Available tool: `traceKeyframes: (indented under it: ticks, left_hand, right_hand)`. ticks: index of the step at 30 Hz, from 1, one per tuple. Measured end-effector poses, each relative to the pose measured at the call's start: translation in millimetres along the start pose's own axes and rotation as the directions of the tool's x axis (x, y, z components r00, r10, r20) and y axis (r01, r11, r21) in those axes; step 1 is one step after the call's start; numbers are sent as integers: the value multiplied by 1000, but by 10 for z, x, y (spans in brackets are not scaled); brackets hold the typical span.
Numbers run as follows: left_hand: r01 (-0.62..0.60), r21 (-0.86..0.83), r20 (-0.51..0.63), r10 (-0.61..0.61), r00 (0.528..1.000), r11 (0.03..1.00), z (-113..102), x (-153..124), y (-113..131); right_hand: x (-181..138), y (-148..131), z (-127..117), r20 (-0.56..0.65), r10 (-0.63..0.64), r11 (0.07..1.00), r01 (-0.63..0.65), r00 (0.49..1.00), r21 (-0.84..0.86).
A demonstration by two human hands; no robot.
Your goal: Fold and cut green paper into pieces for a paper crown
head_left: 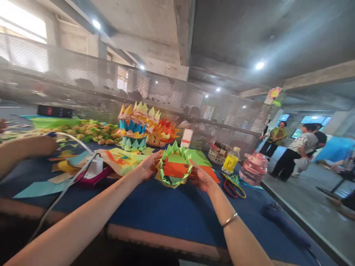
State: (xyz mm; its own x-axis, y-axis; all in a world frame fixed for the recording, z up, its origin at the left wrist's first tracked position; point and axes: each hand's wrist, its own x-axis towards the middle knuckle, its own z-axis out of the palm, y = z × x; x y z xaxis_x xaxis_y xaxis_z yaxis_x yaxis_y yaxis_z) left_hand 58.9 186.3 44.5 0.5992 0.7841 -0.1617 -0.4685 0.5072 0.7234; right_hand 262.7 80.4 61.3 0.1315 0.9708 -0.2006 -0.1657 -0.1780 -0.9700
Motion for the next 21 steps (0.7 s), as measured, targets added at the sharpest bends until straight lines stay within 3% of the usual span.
traceKeyframes:
  ticks: [7,14,17,21]
  left_hand:
    - [15,61,-84,-10,996,998,0,29,-69]
    - [-76,209,-213,122,970,975,-21,61,-116]
    - [-108,309,-203,177,963,945,-11,85,-172]
    - [-176,406,-134,248,959,897,-1,118,-250]
  right_hand:
    - [-41,-124,96,-41,15,998,-18,999,-55]
    - [165,-847,-239,-206,-67,996,55,976,-64]
    - [357,-1235,-487,-348,-153,988,149,925,-39]
    - [658,-1592,-807,-550,-293,943,332,782,-31]
